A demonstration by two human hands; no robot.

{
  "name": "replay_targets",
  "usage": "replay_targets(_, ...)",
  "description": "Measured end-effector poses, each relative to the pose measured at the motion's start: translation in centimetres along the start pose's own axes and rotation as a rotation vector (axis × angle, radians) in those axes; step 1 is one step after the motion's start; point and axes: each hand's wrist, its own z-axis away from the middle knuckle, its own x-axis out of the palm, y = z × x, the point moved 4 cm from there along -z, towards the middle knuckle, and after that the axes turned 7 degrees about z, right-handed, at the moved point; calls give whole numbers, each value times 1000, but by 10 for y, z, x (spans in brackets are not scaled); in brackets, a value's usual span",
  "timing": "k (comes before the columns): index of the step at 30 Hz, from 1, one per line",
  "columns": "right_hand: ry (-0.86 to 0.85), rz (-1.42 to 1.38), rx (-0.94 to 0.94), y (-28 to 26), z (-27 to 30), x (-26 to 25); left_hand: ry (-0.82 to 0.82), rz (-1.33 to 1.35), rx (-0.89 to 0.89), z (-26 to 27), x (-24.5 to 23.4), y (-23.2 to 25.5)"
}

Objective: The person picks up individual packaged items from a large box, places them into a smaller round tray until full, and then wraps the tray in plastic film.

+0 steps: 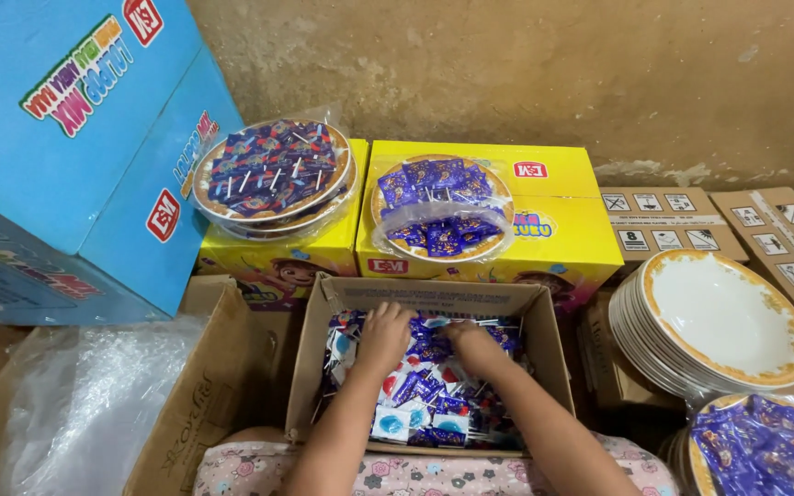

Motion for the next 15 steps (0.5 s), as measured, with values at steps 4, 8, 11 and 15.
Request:
replay_targets(4,-339,-52,-37,-43,9,14,-128,5,-141,24,61,-41)
replay_targets(8,-267,91,-66,-28,-1,52,-329,-159,-122,37,104,-49)
replay_targets(11,-277,-92,12,-11,1,64,-339,-254,-86,41,128,-59)
replay_targets(15,-287,-261,46,2,4,60,-21,-437,47,34,130,-69)
